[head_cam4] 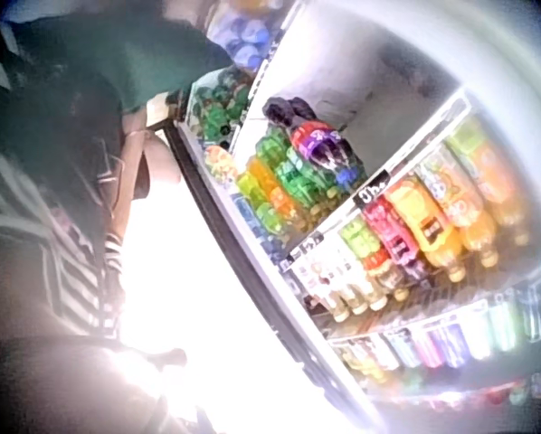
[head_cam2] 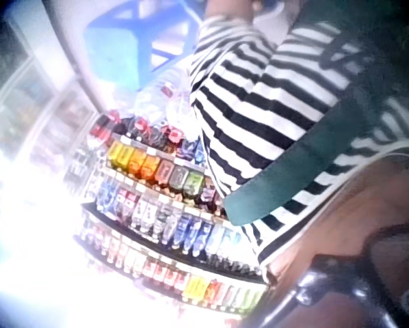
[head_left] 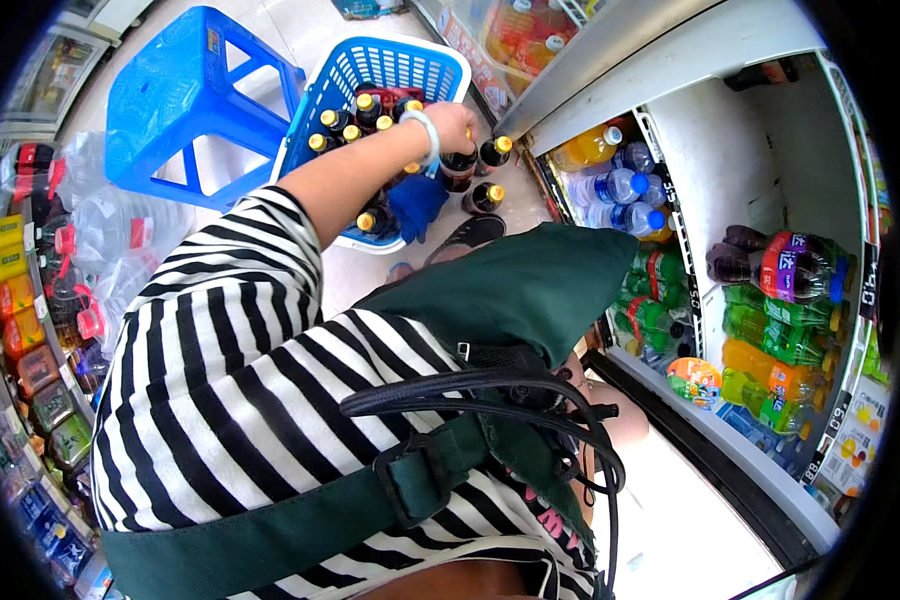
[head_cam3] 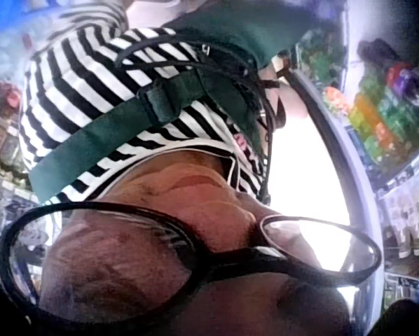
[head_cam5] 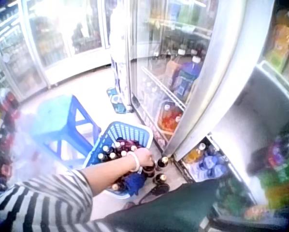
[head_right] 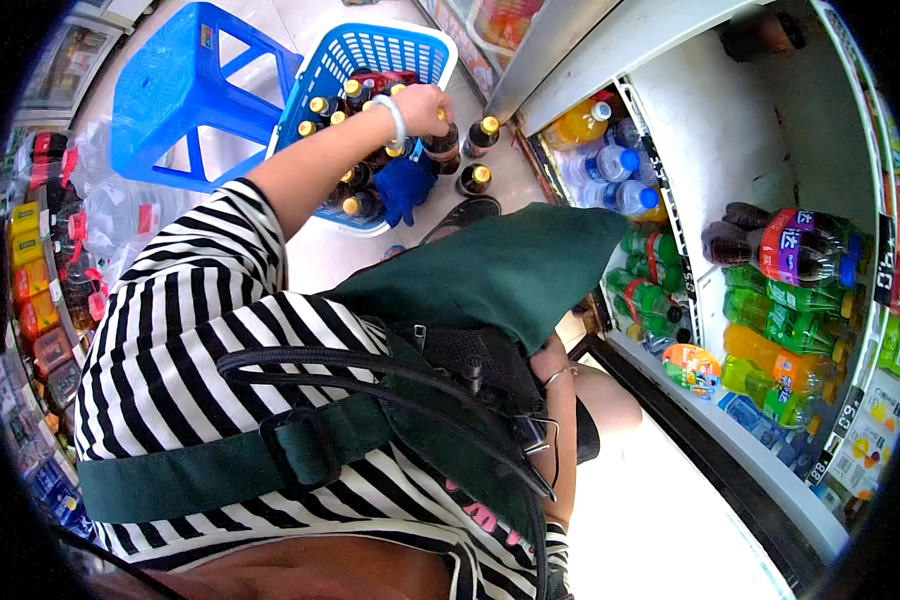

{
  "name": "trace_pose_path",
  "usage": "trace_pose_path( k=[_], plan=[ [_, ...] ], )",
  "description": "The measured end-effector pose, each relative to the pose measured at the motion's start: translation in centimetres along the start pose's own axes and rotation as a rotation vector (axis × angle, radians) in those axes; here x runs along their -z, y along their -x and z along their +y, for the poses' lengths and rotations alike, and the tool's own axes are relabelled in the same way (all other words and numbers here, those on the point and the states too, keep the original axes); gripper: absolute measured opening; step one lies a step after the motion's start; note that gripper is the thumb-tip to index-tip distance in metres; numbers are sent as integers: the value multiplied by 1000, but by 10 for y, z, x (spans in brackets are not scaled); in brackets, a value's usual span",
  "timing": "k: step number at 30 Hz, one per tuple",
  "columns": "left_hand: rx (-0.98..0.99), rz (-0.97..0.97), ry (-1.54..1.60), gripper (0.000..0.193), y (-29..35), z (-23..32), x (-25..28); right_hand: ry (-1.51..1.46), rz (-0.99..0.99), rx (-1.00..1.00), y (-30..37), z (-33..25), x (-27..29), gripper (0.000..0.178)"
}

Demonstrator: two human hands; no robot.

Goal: The person takes various bottled beverages, including juices and sodas, from a refrigerated display case and places them into a blue shopping basket. The person handles the bottles one by one, occasionally inspecting the labels before adding them to the basket.

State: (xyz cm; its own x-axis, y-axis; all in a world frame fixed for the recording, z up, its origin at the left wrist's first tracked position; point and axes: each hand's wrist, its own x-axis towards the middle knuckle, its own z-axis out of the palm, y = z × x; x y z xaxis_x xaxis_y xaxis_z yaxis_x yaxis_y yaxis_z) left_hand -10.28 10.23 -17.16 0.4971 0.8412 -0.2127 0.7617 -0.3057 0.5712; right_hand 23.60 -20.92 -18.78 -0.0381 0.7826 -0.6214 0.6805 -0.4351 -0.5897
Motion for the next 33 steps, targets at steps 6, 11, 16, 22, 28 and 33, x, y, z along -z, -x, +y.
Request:
trace_pose_path(
  k=[6,11,16,22,28,33],
  plan=[
    [-147,102,109,23,39,49,91,17,333,97,-1,-15,28,25],
    [-425,223,202,19,68,132,139,-296,595,308,19,-101,74,27],
    [-688,173,298,15,84,235,160,-142,593,593,29,-180,90,75],
    [-660,15,615,23,76,298,146,-569,643,658,16,-201,84,84],
    [-439,96,965,38,41,259,94,-811,565,623,1,-201,106,69],
    [-400,53,645,32,46,188,5,-809,609,626,-47,-211,168,63]
  ],
)
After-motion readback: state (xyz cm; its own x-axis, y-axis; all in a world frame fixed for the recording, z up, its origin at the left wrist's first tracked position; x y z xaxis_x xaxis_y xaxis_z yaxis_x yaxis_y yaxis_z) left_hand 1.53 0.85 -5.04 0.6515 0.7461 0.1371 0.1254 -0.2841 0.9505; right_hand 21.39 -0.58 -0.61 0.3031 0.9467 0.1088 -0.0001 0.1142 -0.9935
